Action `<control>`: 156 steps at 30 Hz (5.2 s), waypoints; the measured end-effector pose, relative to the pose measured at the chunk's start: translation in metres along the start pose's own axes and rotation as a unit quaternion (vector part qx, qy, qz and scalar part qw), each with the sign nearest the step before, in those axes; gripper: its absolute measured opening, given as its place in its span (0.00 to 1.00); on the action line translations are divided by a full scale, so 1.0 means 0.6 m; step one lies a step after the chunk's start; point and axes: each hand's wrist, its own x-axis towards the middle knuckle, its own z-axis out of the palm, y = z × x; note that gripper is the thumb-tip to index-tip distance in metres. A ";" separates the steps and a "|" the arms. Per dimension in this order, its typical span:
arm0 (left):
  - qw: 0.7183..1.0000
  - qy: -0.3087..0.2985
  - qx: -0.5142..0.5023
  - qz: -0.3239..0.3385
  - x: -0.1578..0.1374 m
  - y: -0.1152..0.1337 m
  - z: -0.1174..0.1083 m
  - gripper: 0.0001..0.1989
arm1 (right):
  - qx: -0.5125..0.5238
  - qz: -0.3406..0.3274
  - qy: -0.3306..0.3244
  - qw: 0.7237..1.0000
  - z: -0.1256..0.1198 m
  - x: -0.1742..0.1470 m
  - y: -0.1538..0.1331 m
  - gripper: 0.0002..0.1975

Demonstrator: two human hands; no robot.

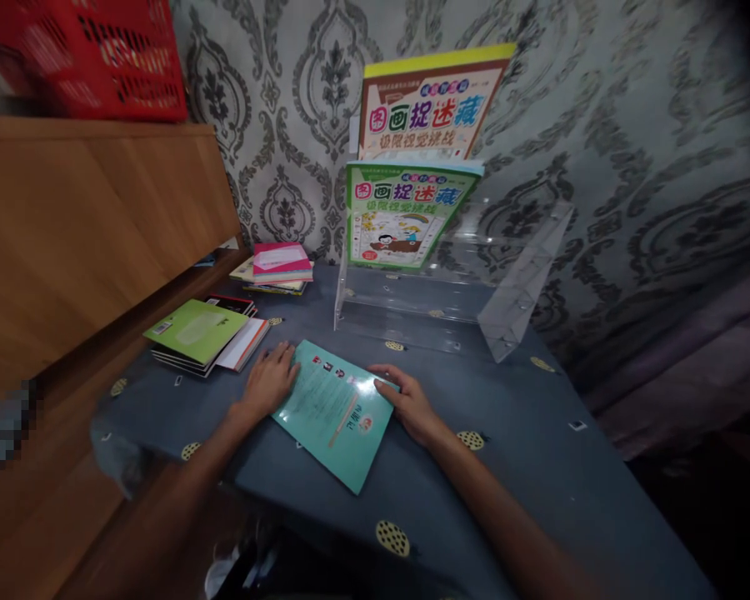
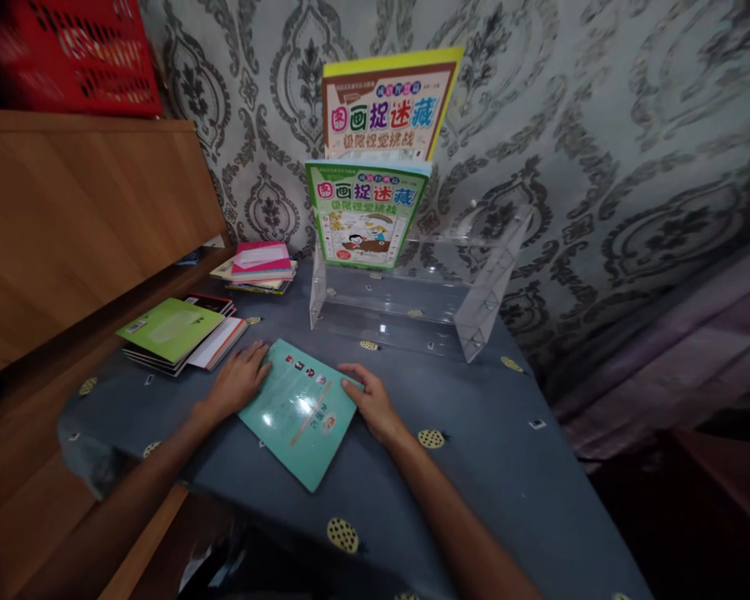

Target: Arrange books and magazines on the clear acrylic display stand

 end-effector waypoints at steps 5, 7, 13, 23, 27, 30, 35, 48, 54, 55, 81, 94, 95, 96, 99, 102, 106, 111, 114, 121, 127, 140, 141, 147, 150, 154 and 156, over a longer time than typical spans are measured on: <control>0.991 -0.017 -0.034 0.131 -0.051 0.035 -0.006 0.29 | 0.005 0.021 -0.019 1.000 -0.003 -0.004 -0.008 0.26; 0.973 -0.045 -0.060 0.219 -0.078 0.046 -0.008 0.37 | 0.012 0.041 -0.021 0.999 -0.005 -0.003 -0.011 0.25; 0.943 -0.044 -0.081 0.320 -0.125 0.066 -0.013 0.44 | 0.062 0.104 0.005 0.993 -0.007 0.000 -0.021 0.22; 0.937 0.059 -0.220 0.265 -0.105 0.065 -0.032 0.26 | 0.140 0.023 -0.043 0.989 -0.012 -0.019 -0.052 0.30; 0.909 0.072 -0.379 0.159 -0.103 0.092 -0.094 0.17 | 0.044 -0.071 -0.035 0.996 0.005 -0.019 -0.044 0.35; 0.861 0.080 -0.493 0.094 -0.092 0.114 -0.137 0.17 | -0.044 -0.105 -0.023 0.993 0.024 -0.016 -0.037 0.33; 0.670 0.081 -0.738 -0.001 -0.043 0.119 -0.150 0.26 | -0.067 -0.080 -0.034 0.994 0.036 -0.037 -0.060 0.31; 0.743 -0.027 -0.645 -0.177 0.013 0.061 -0.002 0.15 | -0.147 -0.044 0.037 0.988 0.016 -0.082 -0.002 0.25; 0.957 0.099 -0.272 0.016 0.013 0.021 0.014 0.18 | -0.581 0.026 0.067 0.811 0.000 -0.103 -0.073 0.13; 0.962 0.100 -0.250 0.038 0.012 0.022 0.018 0.19 | -0.611 0.019 0.077 0.788 0.008 -0.102 -0.083 0.13; 0.979 0.066 -0.175 0.086 -0.002 0.050 0.071 0.26 | -0.630 -0.073 0.058 0.771 0.038 -0.014 0.006 0.34; 0.976 0.091 -0.171 0.101 -0.003 0.056 0.066 0.26 | -0.622 -0.097 0.051 0.775 0.034 -0.067 0.016 0.33; 0.976 0.092 -0.165 0.107 -0.004 0.056 0.062 0.26 | -0.621 -0.100 0.051 0.776 0.033 -0.067 0.017 0.32; 0.977 0.092 -0.157 0.114 -0.006 0.058 0.057 0.26 | -0.621 -0.102 0.051 0.775 0.033 -0.066 0.018 0.32; 0.980 0.081 -0.127 0.131 -0.016 0.065 0.040 0.25 | -0.624 -0.097 0.055 0.774 0.033 -0.066 0.020 0.31; 0.982 0.066 -0.109 0.140 -0.036 0.074 0.024 0.26 | -0.622 -0.098 0.063 0.774 0.034 -0.066 0.021 0.31; 0.978 0.056 -0.117 0.163 -0.078 0.092 0.013 0.26 | -0.618 -0.104 0.068 0.777 0.035 -0.065 0.023 0.30; 0.966 0.029 -0.150 0.209 -0.136 0.124 0.011 0.26 | -0.617 -0.100 0.075 0.777 0.035 -0.063 0.025 0.30; 0.959 0.027 -0.176 0.219 -0.157 0.137 0.015 0.27 | -0.614 -0.104 0.084 0.778 0.037 -0.064 0.026 0.29; 0.939 0.005 -0.304 0.161 -0.164 0.131 0.028 0.27 | -0.625 -0.100 0.067 0.772 0.055 -0.113 0.019 0.28; 0.907 -0.017 -0.397 0.140 -0.140 0.106 0.017 0.26 | -0.640 -0.123 0.013 0.759 0.072 -0.185 0.018 0.28; 0.932 0.016 -0.339 0.125 0.078 0.012 0.005 0.21 | -0.660 -0.190 -0.110 0.718 0.137 -0.052 -0.005 0.31; 0.929 0.017 -0.345 0.130 0.078 0.009 0.007 0.21 | -0.662 -0.199 -0.116 0.714 0.145 -0.038 -0.005 0.31; 0.926 0.036 -0.352 0.132 0.080 0.000 0.025 0.21 | -0.648 -0.295 -0.211 0.669 0.180 -0.047 -0.002 0.25; 0.928 0.048 -0.345 0.132 0.081 0.001 0.030 0.21 | -0.643 -0.331 -0.254 0.641 0.182 -0.085 0.000 0.24; 0.932 0.053 -0.329 0.145 0.078 0.002 0.028 0.20 | -0.632 -0.345 -0.271 0.638 0.168 -0.127 0.002 0.24; 0.935 0.051 -0.319 0.145 0.076 0.002 0.027 0.20 | -0.622 -0.337 -0.269 0.654 0.154 -0.142 0.002 0.26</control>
